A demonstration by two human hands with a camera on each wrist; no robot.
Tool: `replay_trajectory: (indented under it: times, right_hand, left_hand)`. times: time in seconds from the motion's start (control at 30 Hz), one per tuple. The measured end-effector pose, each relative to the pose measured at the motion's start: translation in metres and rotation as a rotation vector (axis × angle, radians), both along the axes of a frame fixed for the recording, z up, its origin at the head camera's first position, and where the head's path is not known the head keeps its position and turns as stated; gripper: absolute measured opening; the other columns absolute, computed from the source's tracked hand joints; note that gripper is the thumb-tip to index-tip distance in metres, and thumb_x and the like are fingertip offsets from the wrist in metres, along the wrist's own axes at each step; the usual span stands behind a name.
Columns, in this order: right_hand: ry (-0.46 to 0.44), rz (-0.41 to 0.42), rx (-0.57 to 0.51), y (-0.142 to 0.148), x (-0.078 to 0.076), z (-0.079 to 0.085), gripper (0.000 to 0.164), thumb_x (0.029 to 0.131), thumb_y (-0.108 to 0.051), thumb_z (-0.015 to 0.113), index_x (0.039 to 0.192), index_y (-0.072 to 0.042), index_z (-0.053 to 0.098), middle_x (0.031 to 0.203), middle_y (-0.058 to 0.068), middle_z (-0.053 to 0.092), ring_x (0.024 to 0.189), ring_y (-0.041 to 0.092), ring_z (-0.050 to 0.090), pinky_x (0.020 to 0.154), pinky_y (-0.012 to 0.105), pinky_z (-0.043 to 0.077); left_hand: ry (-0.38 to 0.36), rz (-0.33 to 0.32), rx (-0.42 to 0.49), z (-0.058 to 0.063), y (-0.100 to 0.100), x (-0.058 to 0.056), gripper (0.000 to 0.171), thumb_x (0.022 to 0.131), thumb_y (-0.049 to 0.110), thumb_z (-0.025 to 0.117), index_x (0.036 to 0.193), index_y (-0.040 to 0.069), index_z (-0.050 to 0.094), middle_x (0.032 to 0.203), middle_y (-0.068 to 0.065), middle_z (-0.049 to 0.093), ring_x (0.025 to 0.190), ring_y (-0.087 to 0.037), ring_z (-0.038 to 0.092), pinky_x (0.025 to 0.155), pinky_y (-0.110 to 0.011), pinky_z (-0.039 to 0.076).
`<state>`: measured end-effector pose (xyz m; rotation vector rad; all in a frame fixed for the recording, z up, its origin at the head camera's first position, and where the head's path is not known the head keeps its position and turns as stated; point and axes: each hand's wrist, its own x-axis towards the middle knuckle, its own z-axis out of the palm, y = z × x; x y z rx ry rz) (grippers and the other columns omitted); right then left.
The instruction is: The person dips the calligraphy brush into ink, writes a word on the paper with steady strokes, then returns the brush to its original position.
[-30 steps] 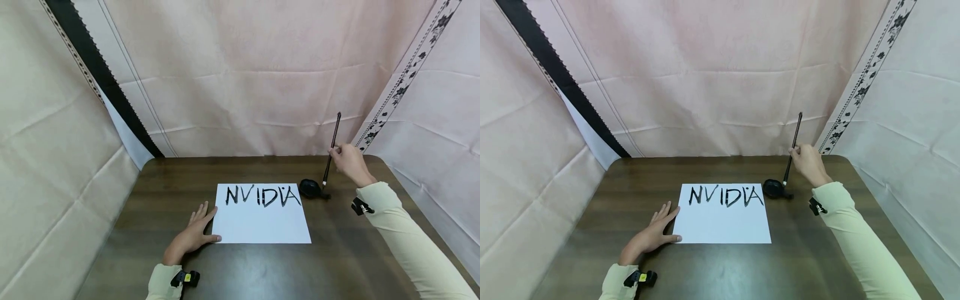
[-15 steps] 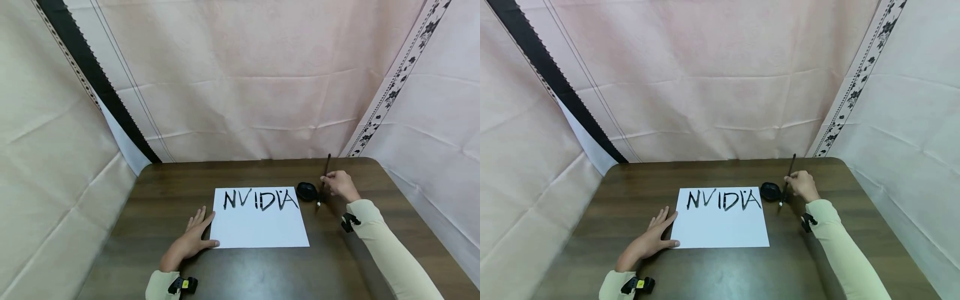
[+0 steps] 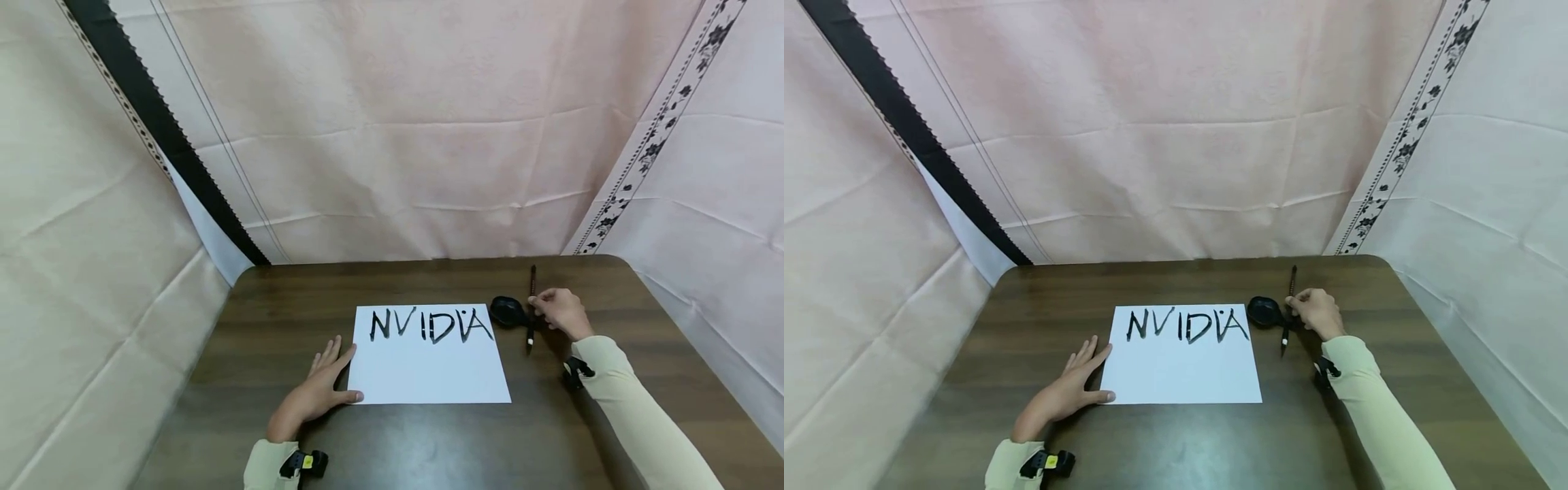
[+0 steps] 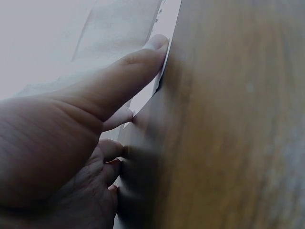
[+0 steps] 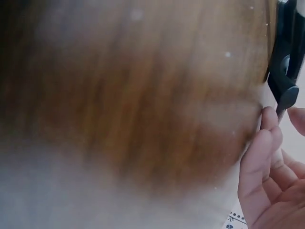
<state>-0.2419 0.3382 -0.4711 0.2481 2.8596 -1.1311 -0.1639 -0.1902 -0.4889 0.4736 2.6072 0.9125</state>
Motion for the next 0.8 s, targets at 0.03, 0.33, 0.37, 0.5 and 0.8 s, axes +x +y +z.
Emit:
replay_trajectory:
  times: [0.03, 0.33, 0.37, 0.5, 0.8]
  right_hand:
    - [-0.003, 0.000, 0.004, 0.001, 0.001, 0.000, 0.041, 0.109, -0.033, 0.060, 0.115, 0.006, 0.073, 0.092, 0.013, 0.075, 0.069, 0.019, 0.066, 0.059, 0.032, 0.060]
    - [-0.050, -0.008, 0.078, 0.008, 0.011, 0.004, 0.045, 0.110, -0.039, 0.055, 0.117, 0.003, 0.069, 0.091, 0.010, 0.073, 0.070, 0.019, 0.067, 0.060, 0.034, 0.057]
    - [-0.055, -0.007, 0.096, 0.009, 0.012, 0.005, 0.046, 0.110, -0.040, 0.054, 0.117, 0.002, 0.070, 0.090, 0.009, 0.072, 0.070, 0.020, 0.067, 0.060, 0.035, 0.055]
    - [-0.049, 0.008, 0.187, 0.012, 0.012, 0.011, 0.049, 0.109, -0.044, 0.053, 0.120, 0.000, 0.072, 0.095, 0.013, 0.072, 0.078, 0.027, 0.066, 0.063, 0.042, 0.051]
    - [0.122, 0.151, 0.215, 0.005, 0.008, 0.024, 0.044, 0.111, -0.032, 0.055, 0.127, 0.006, 0.068, 0.120, 0.029, 0.071, 0.100, 0.041, 0.068, 0.078, 0.054, 0.056]
  left_hand:
    - [0.000, -0.005, 0.002, 0.000, 0.001, 0.000, 0.096, 0.092, 0.035, 0.084, 0.168, 0.011, 0.030, 0.176, -0.021, 0.000, 0.162, -0.042, -0.004, 0.128, -0.065, 0.001]
    - [0.011, -0.026, -0.009, -0.003, 0.005, -0.006, 0.097, 0.092, 0.038, 0.083, 0.168, 0.012, 0.029, 0.177, -0.020, 0.002, 0.163, -0.041, -0.002, 0.128, -0.065, 0.002]
    - [0.013, -0.030, -0.015, -0.004, 0.005, -0.006, 0.096, 0.093, 0.038, 0.083, 0.168, 0.012, 0.029, 0.177, -0.020, 0.002, 0.163, -0.041, -0.002, 0.128, -0.064, 0.003]
    - [0.033, -0.060, -0.048, -0.002, 0.006, -0.009, 0.094, 0.095, 0.040, 0.080, 0.168, 0.011, 0.028, 0.176, -0.022, 0.003, 0.163, -0.042, -0.001, 0.129, -0.063, 0.004]
    - [-0.002, -0.099, -0.175, 0.015, 0.009, -0.033, 0.080, 0.101, 0.043, 0.073, 0.165, 0.011, 0.038, 0.174, -0.023, 0.019, 0.159, -0.045, 0.021, 0.122, -0.066, 0.029]
